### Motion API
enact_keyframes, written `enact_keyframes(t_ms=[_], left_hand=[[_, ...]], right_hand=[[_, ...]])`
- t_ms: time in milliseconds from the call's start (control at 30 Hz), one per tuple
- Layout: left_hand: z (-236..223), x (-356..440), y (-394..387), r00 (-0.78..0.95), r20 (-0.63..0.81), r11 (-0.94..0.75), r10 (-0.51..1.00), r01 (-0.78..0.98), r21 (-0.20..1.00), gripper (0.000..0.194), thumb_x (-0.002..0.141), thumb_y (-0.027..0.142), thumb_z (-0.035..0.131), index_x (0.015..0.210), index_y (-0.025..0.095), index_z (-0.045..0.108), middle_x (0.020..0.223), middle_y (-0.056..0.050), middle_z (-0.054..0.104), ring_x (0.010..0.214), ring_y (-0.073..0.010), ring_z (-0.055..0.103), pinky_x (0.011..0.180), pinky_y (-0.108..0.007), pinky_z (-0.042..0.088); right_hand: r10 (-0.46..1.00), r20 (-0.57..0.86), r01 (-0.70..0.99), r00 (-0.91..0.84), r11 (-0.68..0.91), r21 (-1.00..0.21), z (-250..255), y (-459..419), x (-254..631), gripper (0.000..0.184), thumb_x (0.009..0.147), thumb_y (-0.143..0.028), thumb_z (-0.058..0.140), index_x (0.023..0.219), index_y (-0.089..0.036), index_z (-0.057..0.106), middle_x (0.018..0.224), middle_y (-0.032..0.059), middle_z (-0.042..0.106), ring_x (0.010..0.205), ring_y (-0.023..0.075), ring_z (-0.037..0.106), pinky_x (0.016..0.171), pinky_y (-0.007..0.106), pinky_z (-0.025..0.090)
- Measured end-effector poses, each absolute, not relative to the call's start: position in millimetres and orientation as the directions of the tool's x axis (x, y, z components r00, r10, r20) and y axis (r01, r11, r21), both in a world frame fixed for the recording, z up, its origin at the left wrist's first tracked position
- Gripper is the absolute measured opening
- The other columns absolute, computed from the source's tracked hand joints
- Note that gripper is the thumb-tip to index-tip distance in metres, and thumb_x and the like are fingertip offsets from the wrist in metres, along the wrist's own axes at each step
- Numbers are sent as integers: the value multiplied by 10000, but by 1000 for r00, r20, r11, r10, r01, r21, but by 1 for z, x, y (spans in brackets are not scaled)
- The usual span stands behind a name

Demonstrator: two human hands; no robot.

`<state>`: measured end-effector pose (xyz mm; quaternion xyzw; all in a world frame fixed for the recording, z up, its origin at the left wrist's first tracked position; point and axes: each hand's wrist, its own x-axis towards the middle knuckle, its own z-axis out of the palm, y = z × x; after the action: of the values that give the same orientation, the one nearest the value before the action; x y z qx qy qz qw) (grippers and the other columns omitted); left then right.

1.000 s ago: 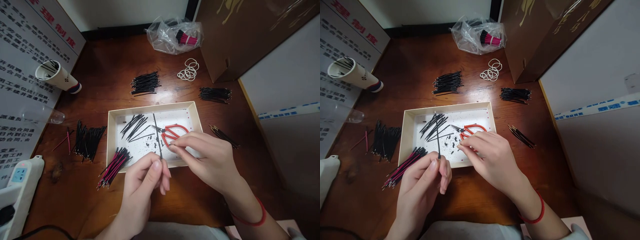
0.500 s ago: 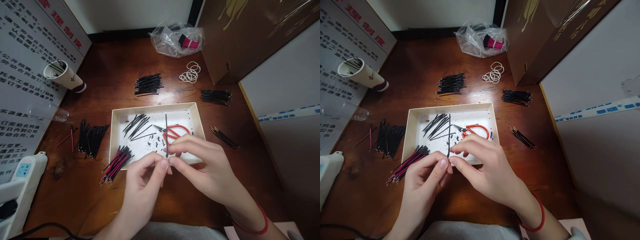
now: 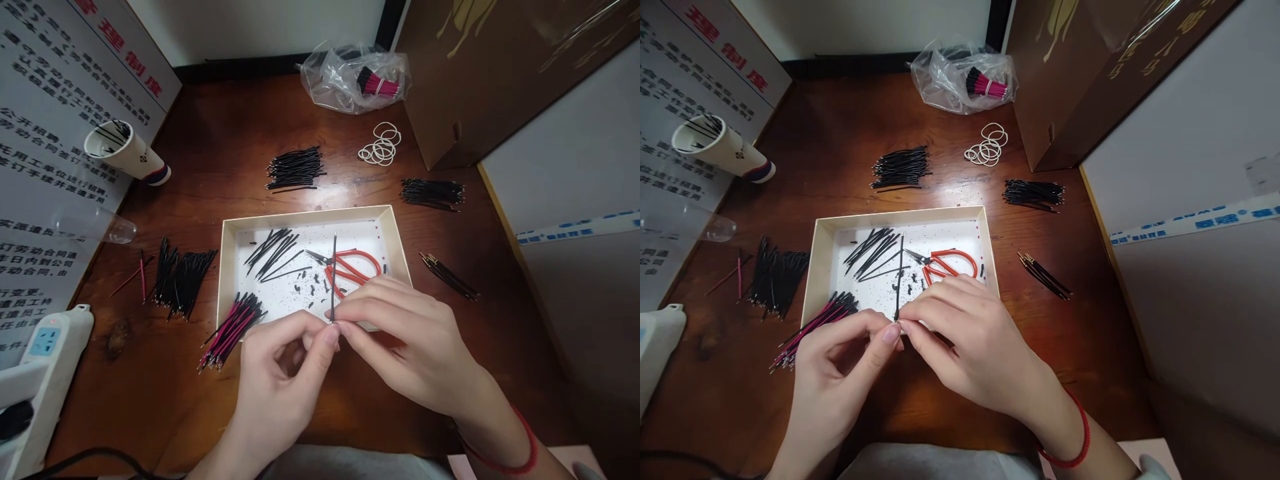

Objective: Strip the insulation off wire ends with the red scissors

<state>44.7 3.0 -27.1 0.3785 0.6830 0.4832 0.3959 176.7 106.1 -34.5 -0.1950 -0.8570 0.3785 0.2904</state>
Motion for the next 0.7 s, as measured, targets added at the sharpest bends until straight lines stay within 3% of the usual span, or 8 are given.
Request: enact_keyframes(t_ms=[200,367,500,700], left_hand=[[-29,44,3,-469,-267,272,842,-58,961,256,919,217,606,670,181,652,530,49,557,510,-74,501,510,-162,387],[-35,40,-1,-384,-384,251,840,-352,902,241,956,326,601,778,187,687,626,23,622,573,-81,519,532,-165,393],[-36,39,-2,-369,-378,223,849,-398,890,275,984,315,559,768,177,659,665,12,611,605,-88,493,568,-182,384],[-36,38,0,-391,-336,195,857,-356,914,293,1010,302,501,765,184,610,684,9,554,678,-119,497,656,-214,389]], right_hand=[[645,205,362,-736,631,-686,-43,115,171,87,945,-159,585,888,-173,649,876,44,701,846,180,648,775,298,492],[771,-110,737,-628,542,-405,-55,122,156,65,908,-115,590,925,-132,651,931,110,682,887,265,645,732,361,501],[771,-175,769,-612,529,-359,-61,125,146,99,860,-43,579,851,-135,613,909,130,679,845,270,646,701,359,491],[798,-148,770,-584,487,-412,-58,128,152,35,909,-124,544,893,-155,545,872,113,679,778,255,647,604,334,473]])
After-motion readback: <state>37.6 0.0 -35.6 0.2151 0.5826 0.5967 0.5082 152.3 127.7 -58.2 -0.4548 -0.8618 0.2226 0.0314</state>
